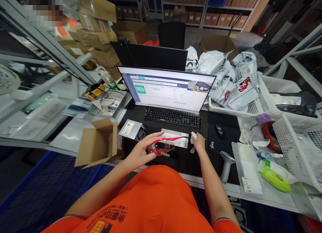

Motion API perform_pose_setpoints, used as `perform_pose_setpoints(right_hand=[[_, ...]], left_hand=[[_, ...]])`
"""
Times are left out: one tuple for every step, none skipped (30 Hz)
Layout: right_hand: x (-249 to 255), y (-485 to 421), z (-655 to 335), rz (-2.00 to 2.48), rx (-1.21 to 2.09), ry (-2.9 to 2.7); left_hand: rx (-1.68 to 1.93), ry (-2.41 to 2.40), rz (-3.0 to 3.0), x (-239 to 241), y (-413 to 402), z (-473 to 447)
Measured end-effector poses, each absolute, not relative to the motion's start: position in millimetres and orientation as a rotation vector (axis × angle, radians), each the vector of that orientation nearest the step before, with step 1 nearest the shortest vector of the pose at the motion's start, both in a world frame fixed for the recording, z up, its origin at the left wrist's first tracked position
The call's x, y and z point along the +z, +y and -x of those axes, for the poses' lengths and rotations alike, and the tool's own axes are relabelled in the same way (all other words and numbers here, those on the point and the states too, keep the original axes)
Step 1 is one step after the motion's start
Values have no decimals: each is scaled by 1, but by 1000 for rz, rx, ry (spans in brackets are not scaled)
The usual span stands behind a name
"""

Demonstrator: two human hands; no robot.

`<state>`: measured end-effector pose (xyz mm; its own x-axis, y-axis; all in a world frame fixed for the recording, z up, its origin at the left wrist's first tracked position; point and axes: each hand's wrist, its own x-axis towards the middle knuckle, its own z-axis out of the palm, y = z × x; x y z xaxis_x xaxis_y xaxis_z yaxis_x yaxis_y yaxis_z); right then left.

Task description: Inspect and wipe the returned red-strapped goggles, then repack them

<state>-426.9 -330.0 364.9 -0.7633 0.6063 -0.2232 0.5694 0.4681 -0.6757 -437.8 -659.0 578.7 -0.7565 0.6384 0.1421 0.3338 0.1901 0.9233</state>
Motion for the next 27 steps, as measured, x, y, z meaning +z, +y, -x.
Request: perform_pose_setpoints(right_hand=[[362,-329,427,1039,1185,-2687],[359,-327,427,1018,1176,-2716],[358,-326,426,1003,1165,-2736],[357,-325,424,999,1148,-2745],[356,-324,422,1005,1127,-2746],[357,-323,420,1019,1104,-2742],[357,-323,418,1035,1084,-2735],[358,-322,417,1048,1069,-2730],[358,-322,416,1051,1064,-2730],[359,-323,416,1041,1069,-2734],[361,-323,415,1019,1080,-2742],[363,-324,415,986,1090,-2748],[368,-325,414,943,1094,-2749],[374,-326,413,895,1090,-2744],[384,-328,412,842,1084,-2732],[397,-330,409,787,1081,-2717],[414,-333,406,727,1091,-2701],[433,-336,402,634,1119,-2696],[455,-341,397,519,1157,-2702],[478,-346,392,352,1213,-2717],[501,-352,386,37,1244,-2756],[521,-358,381,-217,1177,-2791],[539,-365,376,-358,1067,-2775],[552,-372,372,-461,975,-2754],[560,-378,369,-517,899,-2724],[565,-383,367,-543,850,-2685],[566,-387,367,-555,822,-2648]], left_hand=[[1591,2192,-934,580,-659,438],[1590,2191,-942,581,-658,438],[1585,2192,-948,582,-658,438],[1576,2198,-954,583,-657,439],[1562,2206,-956,583,-657,439],[1548,2215,-958,584,-656,439],[1539,2225,-958,584,-655,440],[1533,2234,-959,585,-654,440],[1525,2245,-961,585,-653,441],[1512,2255,-966,586,-651,441],[1492,2263,-972,586,-650,442],[1466,2269,-981,587,-649,442],[1435,2272,-991,589,-648,442],[1403,2273,-1004,590,-648,443],[1375,2269,-1022,592,-647,443],[1348,2265,-1044,594,-647,444],[1316,2260,-1073,596,-646,445],[1281,2254,-1105,598,-646,446],[1241,2248,-1137,600,-645,448],[1203,2243,-1164,602,-645,450],[1173,2240,-1183,604,-644,451],[1158,2240,-1195,604,-643,453],[1154,2241,-1199,605,-642,455],[1156,2244,-1199,605,-640,457],[1159,2246,-1198,604,-639,458],[1155,2248,-1198,604,-637,459],[1146,2256,-1195,603,-636,459]])
